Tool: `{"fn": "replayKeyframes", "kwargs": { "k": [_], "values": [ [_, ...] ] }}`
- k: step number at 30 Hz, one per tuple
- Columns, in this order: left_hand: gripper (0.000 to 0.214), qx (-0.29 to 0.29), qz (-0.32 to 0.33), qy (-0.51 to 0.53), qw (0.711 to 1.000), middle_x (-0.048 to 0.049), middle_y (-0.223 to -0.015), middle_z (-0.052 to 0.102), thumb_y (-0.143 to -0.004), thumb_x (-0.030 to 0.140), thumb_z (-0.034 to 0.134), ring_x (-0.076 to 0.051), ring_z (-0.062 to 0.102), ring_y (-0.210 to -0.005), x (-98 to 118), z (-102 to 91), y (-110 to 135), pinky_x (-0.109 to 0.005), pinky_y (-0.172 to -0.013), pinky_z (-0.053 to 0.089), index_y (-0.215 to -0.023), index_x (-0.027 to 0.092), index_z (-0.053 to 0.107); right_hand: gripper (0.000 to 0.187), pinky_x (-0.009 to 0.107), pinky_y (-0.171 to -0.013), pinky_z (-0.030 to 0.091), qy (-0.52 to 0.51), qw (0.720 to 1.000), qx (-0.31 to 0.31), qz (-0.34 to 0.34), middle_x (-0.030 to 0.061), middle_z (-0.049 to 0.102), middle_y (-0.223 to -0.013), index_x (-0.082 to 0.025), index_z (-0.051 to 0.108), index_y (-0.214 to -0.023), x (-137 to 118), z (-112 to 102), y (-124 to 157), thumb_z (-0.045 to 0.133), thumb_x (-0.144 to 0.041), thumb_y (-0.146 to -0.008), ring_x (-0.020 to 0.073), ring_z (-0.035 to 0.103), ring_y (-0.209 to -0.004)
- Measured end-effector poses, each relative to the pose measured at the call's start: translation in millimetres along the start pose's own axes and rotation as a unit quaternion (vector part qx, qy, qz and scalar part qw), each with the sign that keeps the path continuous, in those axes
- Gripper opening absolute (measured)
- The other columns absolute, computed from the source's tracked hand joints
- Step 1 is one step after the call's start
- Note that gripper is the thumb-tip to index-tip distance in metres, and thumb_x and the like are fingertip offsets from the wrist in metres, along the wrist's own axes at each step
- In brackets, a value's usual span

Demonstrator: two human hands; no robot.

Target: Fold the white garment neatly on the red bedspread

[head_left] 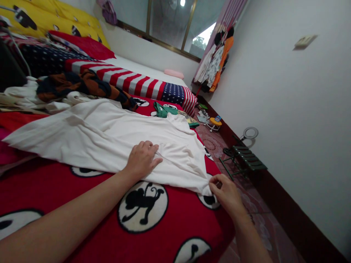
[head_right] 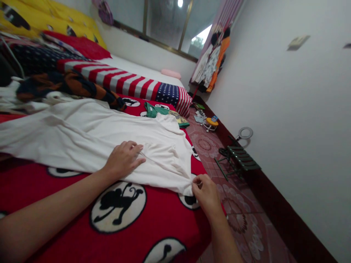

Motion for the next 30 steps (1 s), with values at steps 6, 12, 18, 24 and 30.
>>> {"fn": "replayKeyframes", "kwargs": {
  "k": [6, 12, 18, 24, 30],
  "values": [
    [0.023, 0.004, 0.231, 0.155, 0.961, -0.0089, -0.125, 0.058, -0.091, 0.027, 0.053, -0.023, 0.050, -0.119, 49.5, -7.7, 15.1, -0.041, -0.104, 0.040, -0.108, 0.022, 0.066, 0.029, 0.028, -0.069, 0.043, -0.095, 0.993, 0.032, -0.056, 0.0057, 0.067, -0.090, -0.020, 0.065, -0.094, -31.7, -3.7, -12.2, 0.055, -0.044, -0.081, 0.0174, 0.060, -0.074],
    [0.039, -0.127, 0.304, 0.195, 0.924, -0.0088, -0.142, 0.048, -0.089, 0.046, 0.055, -0.028, 0.038, -0.135, 70.8, 8.9, 30.5, -0.045, -0.110, 0.034, -0.123, 0.027, 0.062, 0.027, 0.026, -0.060, 0.038, -0.056, 0.996, 0.023, -0.064, 0.0020, 0.062, -0.069, -0.020, 0.064, -0.073, -43.8, 17.5, -44.4, 0.054, -0.044, -0.082, 0.0159, 0.056, -0.065],
    [0.058, -0.173, 0.303, 0.174, 0.921, -0.0113, -0.152, 0.034, -0.085, 0.062, 0.052, -0.036, 0.027, -0.141, 67.3, 19.6, 32.3, -0.053, -0.112, 0.027, -0.134, 0.031, 0.054, 0.017, 0.026, -0.061, 0.037, 0.036, 0.998, -0.034, -0.034, 0.0032, 0.068, -0.083, -0.020, 0.066, -0.082, -41.8, 20.2, -62.6, 0.064, -0.034, -0.073, 0.0170, 0.059, -0.071],
    [0.058, -0.169, 0.305, 0.178, 0.920, -0.0107, -0.153, 0.032, -0.084, 0.062, 0.053, -0.036, 0.024, -0.142, 68.2, 20.5, 33.5, -0.052, -0.113, 0.024, -0.134, 0.032, 0.054, 0.039, 0.027, -0.063, 0.040, -0.027, 0.998, -0.007, -0.048, 0.0048, 0.071, -0.087, -0.018, 0.066, -0.103, -71.6, 19.6, -81.4, 0.062, -0.047, -0.077, 0.0173, 0.062, -0.072],
    [0.074, -0.138, 0.228, 0.166, 0.950, -0.0150, -0.156, 0.023, -0.084, 0.065, 0.051, -0.035, 0.021, -0.143, 58.8, 19.1, 25.8, -0.055, -0.113, 0.020, -0.145, 0.027, 0.037, 0.025, 0.026, -0.059, 0.041, -0.051, 0.995, 0.049, -0.069, 0.0056, 0.068, -0.074, -0.017, 0.066, -0.079, -80.8, 36.2, -108.4, 0.052, -0.038, -0.081, 0.0183, 0.061, -0.069]
  ]
}}
Point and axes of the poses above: each hand's wrist, its own y-axis away from the middle knuckle, its own z-axis out of the palm, x = y × z, the point moved 8 cm from there along -y, towards the middle knuckle
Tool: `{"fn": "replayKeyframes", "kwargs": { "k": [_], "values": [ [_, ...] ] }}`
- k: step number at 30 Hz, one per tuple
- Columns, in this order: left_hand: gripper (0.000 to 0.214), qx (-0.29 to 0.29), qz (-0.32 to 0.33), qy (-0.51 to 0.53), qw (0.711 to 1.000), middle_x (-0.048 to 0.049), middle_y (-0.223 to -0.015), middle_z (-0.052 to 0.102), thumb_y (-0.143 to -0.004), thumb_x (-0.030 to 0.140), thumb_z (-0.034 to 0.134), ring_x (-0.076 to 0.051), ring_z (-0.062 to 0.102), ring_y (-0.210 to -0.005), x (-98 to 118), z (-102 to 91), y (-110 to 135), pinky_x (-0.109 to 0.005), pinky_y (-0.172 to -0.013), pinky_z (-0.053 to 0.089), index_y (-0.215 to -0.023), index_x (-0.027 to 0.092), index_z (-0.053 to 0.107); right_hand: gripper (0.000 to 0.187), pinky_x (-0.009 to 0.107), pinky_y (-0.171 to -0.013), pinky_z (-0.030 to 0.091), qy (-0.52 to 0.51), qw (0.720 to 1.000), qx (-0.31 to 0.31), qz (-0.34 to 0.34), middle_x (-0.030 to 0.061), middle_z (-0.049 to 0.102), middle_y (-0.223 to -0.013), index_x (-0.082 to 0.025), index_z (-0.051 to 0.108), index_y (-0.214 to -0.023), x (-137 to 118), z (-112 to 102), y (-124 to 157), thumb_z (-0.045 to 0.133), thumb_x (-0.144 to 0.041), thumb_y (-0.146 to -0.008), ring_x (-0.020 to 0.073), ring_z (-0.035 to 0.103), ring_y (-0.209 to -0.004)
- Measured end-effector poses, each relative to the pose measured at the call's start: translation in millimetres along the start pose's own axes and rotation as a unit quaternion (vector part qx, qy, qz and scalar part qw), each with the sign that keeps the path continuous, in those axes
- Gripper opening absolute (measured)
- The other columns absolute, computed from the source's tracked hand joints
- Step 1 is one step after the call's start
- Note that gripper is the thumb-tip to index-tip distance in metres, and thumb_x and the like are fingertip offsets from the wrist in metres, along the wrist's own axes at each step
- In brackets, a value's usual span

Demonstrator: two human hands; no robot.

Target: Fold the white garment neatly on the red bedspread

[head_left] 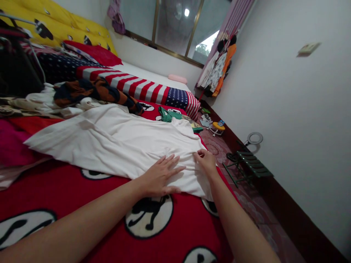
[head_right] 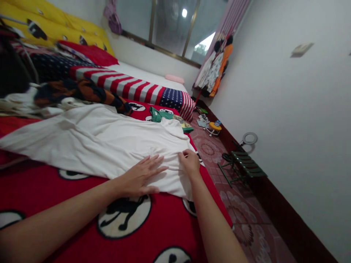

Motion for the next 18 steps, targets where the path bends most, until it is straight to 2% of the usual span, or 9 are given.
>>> {"fn": "replayKeyframes", "kwargs": {
  "k": [2, 4, 6, 8, 10, 12, 14, 18],
  "values": [
    [0.074, 0.008, -0.024, -0.017, 1.000, -0.0157, -0.156, 0.023, -0.085, 0.068, 0.045, -0.037, 0.018, -0.143, -4.7, 1.6, -0.1, -0.056, -0.113, 0.017, -0.145, 0.027, 0.037, 0.025, 0.026, -0.061, 0.042, 0.012, 1.000, 0.020, 0.012, 0.0058, 0.069, -0.076, -0.018, 0.066, -0.084, 5.8, -0.3, -2.3, 0.046, -0.032, -0.083, 0.0184, 0.061, -0.071],
    [0.075, 0.008, -0.026, -0.027, 0.999, -0.0159, -0.155, 0.025, -0.084, 0.071, 0.042, -0.037, 0.017, -0.144, -6.6, 5.7, 0.0, -0.057, -0.113, 0.015, -0.145, 0.027, 0.038, 0.020, 0.027, -0.063, 0.042, 0.046, 0.998, 0.024, 0.031, 0.0059, 0.069, -0.079, -0.019, 0.067, -0.086, 10.2, -2.9, -3.3, 0.050, -0.025, -0.078, 0.0193, 0.062, -0.074],
    [0.077, 0.007, -0.021, -0.032, 0.999, -0.0155, -0.155, 0.026, -0.083, 0.073, 0.040, -0.037, 0.016, -0.144, -7.5, 9.8, 0.2, -0.056, -0.114, 0.013, -0.145, 0.027, 0.038, 0.023, 0.028, -0.066, 0.042, 0.078, 0.996, 0.026, 0.040, 0.0069, 0.069, -0.088, -0.019, 0.067, -0.089, 7.8, -8.7, -6.4, 0.053, -0.017, -0.072, 0.0198, 0.062, -0.077],
    [0.078, 0.007, -0.019, -0.034, 0.999, -0.0154, -0.155, 0.025, -0.083, 0.074, 0.038, -0.037, 0.016, -0.144, -8.4, 12.2, 0.6, -0.056, -0.114, 0.012, -0.145, 0.027, 0.038, 0.028, 0.029, -0.068, 0.042, 0.081, 0.995, 0.047, 0.022, 0.0083, 0.067, -0.097, -0.019, 0.067, -0.096, -5.5, -17.2, -13.2, 0.053, -0.014, -0.072, 0.0188, 0.061, -0.077],
    [0.077, 0.005, -0.020, -0.035, 0.999, -0.0155, -0.156, 0.024, -0.083, 0.074, 0.036, -0.037, 0.015, -0.144, -8.7, 12.8, 0.8, -0.055, -0.114, 0.012, -0.145, 0.027, 0.037, 0.027, 0.029, -0.071, 0.043, 0.057, 0.997, 0.055, -0.025, 0.0073, 0.067, -0.098, -0.018, 0.067, -0.097, -29.0, -19.6, -21.9, 0.052, -0.016, -0.074, 0.0170, 0.060, -0.074],
    [0.077, 0.004, -0.021, -0.036, 0.999, -0.0158, -0.155, 0.024, -0.084, 0.074, 0.036, -0.038, 0.015, -0.144, -8.4, 12.2, 0.8, -0.056, -0.114, 0.012, -0.145, 0.026, 0.038, 0.021, 0.028, -0.071, 0.043, 0.013, 0.996, 0.024, -0.081, 0.0054, 0.068, -0.090, -0.018, 0.069, -0.090, -56.6, -10.0, -28.9, 0.053, -0.018, -0.077, 0.0159, 0.059, -0.073],
    [0.077, 0.004, -0.017, -0.035, 0.999, -0.0158, -0.155, 0.026, -0.084, 0.074, 0.037, -0.038, 0.016, -0.144, -7.3, 11.3, 0.7, -0.056, -0.114, 0.012, -0.144, 0.026, 0.039, 0.017, 0.026, -0.070, 0.042, -0.020, 0.992, -0.036, -0.115, 0.0037, 0.069, -0.081, -0.018, 0.071, -0.086, -80.3, 9.2, -31.8, 0.057, -0.022, -0.078, 0.0154, 0.060, -0.072],
    [0.076, 0.019, -0.010, -0.034, 0.999, -0.0155, -0.156, 0.023, -0.084, 0.072, 0.041, -0.039, 0.014, -0.143, -5.3, 8.4, 0.5, -0.057, -0.113, 0.015, -0.143, 0.024, 0.042, 0.026, 0.025, -0.061, 0.039, -0.005, 0.986, -0.131, -0.104, 0.0008, 0.068, -0.072, -0.021, 0.070, -0.098, -102.8, 48.0, -28.7, 0.065, -0.033, -0.076, 0.0153, 0.060, -0.066]
  ]
}}
Point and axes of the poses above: each hand's wrist, its own y-axis away from the middle knuckle, its own z-axis out of the palm, x = y × z, the point moved 8 cm from there along -y, towards the middle knuckle
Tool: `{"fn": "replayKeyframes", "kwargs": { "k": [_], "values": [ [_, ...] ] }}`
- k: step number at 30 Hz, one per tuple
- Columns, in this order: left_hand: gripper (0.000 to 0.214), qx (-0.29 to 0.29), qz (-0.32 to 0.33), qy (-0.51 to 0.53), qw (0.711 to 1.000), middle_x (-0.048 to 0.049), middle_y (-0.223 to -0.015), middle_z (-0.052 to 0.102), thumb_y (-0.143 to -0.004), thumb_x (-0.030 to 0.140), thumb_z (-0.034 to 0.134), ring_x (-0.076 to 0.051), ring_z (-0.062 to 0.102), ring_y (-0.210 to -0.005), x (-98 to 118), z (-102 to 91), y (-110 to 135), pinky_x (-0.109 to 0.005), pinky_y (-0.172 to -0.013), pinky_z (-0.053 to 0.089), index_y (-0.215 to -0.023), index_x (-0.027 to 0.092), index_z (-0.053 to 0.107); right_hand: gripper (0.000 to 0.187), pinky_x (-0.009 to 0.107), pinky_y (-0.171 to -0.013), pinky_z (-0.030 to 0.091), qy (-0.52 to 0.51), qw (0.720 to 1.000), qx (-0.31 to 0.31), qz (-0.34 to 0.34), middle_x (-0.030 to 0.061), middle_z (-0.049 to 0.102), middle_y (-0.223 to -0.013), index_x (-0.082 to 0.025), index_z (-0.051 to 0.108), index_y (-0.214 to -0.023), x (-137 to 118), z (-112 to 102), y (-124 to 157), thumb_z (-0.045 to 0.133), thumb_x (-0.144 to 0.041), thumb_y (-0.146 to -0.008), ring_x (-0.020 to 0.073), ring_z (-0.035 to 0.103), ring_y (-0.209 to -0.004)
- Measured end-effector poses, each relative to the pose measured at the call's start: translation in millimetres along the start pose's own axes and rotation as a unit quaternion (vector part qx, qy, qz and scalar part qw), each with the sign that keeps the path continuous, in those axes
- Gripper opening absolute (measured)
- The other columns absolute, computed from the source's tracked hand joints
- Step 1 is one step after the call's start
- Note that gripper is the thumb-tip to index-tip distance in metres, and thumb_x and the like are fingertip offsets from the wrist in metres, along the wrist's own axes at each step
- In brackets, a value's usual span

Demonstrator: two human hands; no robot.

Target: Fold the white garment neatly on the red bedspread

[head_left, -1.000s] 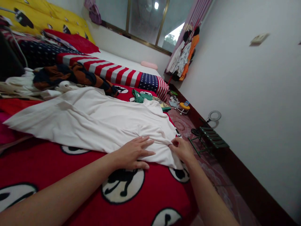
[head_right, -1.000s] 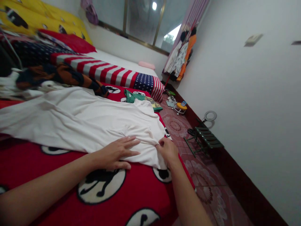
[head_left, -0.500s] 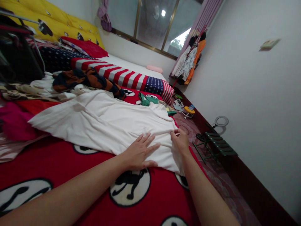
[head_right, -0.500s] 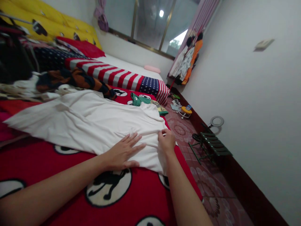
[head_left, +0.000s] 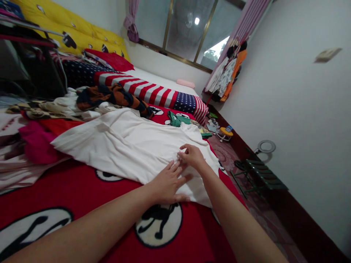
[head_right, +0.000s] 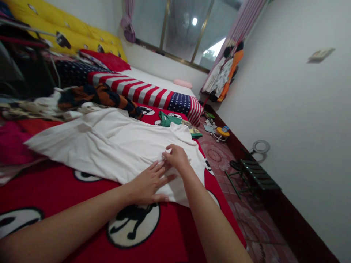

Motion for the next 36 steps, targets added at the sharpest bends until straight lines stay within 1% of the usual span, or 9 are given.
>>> {"fn": "replayKeyframes", "kwargs": {
  "k": [3, 7, 10, 13, 16, 20, 26, 29, 36],
  "values": [
    [0.078, 0.007, 0.007, -0.002, 1.000, -0.0160, -0.156, 0.022, -0.083, 0.071, 0.043, -0.039, 0.012, -0.143, 1.5, -1.9, -0.4, -0.057, -0.113, 0.015, -0.143, 0.022, 0.041, 0.022, 0.025, -0.059, 0.039, 0.028, 0.999, -0.014, 0.007, 0.0012, 0.068, -0.073, -0.021, 0.070, -0.092, -5.6, 13.8, -0.3, 0.066, -0.033, -0.074, 0.0163, 0.060, -0.066],
    [0.080, 0.011, 0.012, 0.001, 1.000, -0.0152, -0.157, 0.019, -0.084, 0.069, 0.045, -0.038, 0.009, -0.144, 3.1, -4.7, -1.6, -0.057, -0.115, 0.011, -0.148, 0.022, 0.032, 0.021, 0.025, -0.065, 0.043, -0.028, 0.999, 0.041, -0.021, 0.0015, 0.069, -0.083, -0.021, 0.065, -0.097, -6.8, 12.6, 5.4, 0.056, -0.024, -0.078, 0.0149, 0.061, -0.071],
    [0.086, 0.011, -0.015, 0.014, 1.000, -0.0160, -0.158, 0.014, -0.082, 0.074, 0.041, -0.038, 0.007, -0.145, -1.0, -4.0, -2.2, -0.057, -0.114, 0.010, -0.149, 0.022, 0.028, 0.035, 0.026, -0.069, 0.045, -0.071, 0.994, 0.082, -0.016, 0.0041, 0.069, -0.100, -0.019, 0.059, -0.112, 8.2, 0.7, 8.9, 0.058, -0.027, -0.077, 0.0139, 0.062, -0.072],
    [0.090, 0.002, -0.053, 0.026, 0.998, -0.0171, -0.158, 0.013, -0.078, 0.080, 0.036, -0.040, 0.006, -0.144, -7.5, 0.6, -1.3, -0.057, -0.114, 0.010, -0.148, 0.024, 0.032, 0.034, 0.030, -0.071, 0.045, 0.015, 0.988, 0.137, 0.067, 0.0088, 0.068, -0.105, -0.017, 0.062, -0.109, 41.2, -25.7, 9.9, 0.054, -0.038, -0.082, 0.0177, 0.063, -0.078],
    [0.089, -0.001, -0.064, 0.028, 0.998, -0.0161, -0.158, 0.016, -0.078, 0.081, 0.035, -0.040, 0.007, -0.144, -10.0, 4.3, -0.1, -0.056, -0.114, 0.008, -0.147, 0.025, 0.033, 0.043, 0.034, -0.068, 0.043, 0.121, 0.977, 0.085, 0.155, 0.0137, 0.069, -0.093, -0.015, 0.067, -0.094, 73.2, -38.1, 10.0, 0.055, -0.054, -0.079, 0.0257, 0.064, -0.083],
    [0.087, 0.001, -0.063, 0.030, 0.998, -0.0158, -0.158, 0.016, -0.079, 0.080, 0.035, -0.039, 0.006, -0.145, -10.5, 5.6, 0.3, -0.055, -0.115, 0.007, -0.147, 0.025, 0.034, 0.030, 0.028, -0.061, 0.039, 0.096, 0.991, -0.002, 0.094, 0.0061, 0.067, -0.074, -0.017, 0.067, -0.079, 78.4, -26.7, 14.3, 0.061, -0.047, -0.075, 0.0207, 0.062, -0.071],
    [0.091, 0.013, -0.093, 0.025, 0.995, -0.0166, -0.159, 0.009, -0.075, 0.082, 0.038, -0.040, 0.000, -0.145, -13.6, 4.3, 0.7, -0.060, -0.113, 0.006, -0.147, 0.026, 0.035, 0.032, 0.028, -0.067, 0.042, 0.108, 0.980, 0.124, 0.116, 0.0078, 0.068, -0.094, -0.018, 0.065, -0.101, 95.0, -38.8, 27.4, 0.060, -0.035, -0.075, 0.0205, 0.062, -0.081],
    [0.090, 0.006, -0.099, 0.034, 0.995, -0.0167, -0.158, 0.012, -0.076, 0.082, 0.036, -0.039, 0.001, -0.145, -13.2, 5.4, 1.2, -0.059, -0.114, 0.005, -0.146, 0.026, 0.035, 0.036, 0.029, -0.072, 0.045, 0.091, 0.979, 0.150, 0.105, 0.0120, 0.066, -0.106, -0.013, 0.064, -0.107, 103.9, -49.5, 8.2, 0.059, -0.030, -0.075, 0.0188, 0.062, -0.081],
    [0.092, -0.008, -0.104, 0.075, 0.992, -0.0192, -0.158, 0.004, -0.076, 0.081, 0.038, -0.037, -0.006, -0.144, -12.5, 2.4, 1.6, -0.059, -0.114, 0.001, -0.147, 0.024, 0.033, 0.031, 0.031, -0.080, 0.046, 0.068, 0.982, 0.151, 0.085, 0.0130, 0.069, -0.097, -0.010, 0.068, -0.099, 112.0, -52.8, -86.7, 0.061, -0.021, -0.071, 0.0227, 0.063, -0.087]
  ]
}}
Point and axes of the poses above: each hand's wrist, its own y-axis away from the middle knuckle, its own z-axis out of the palm, x = y × z, the point moved 8 cm from there along -y, towards the middle knuckle
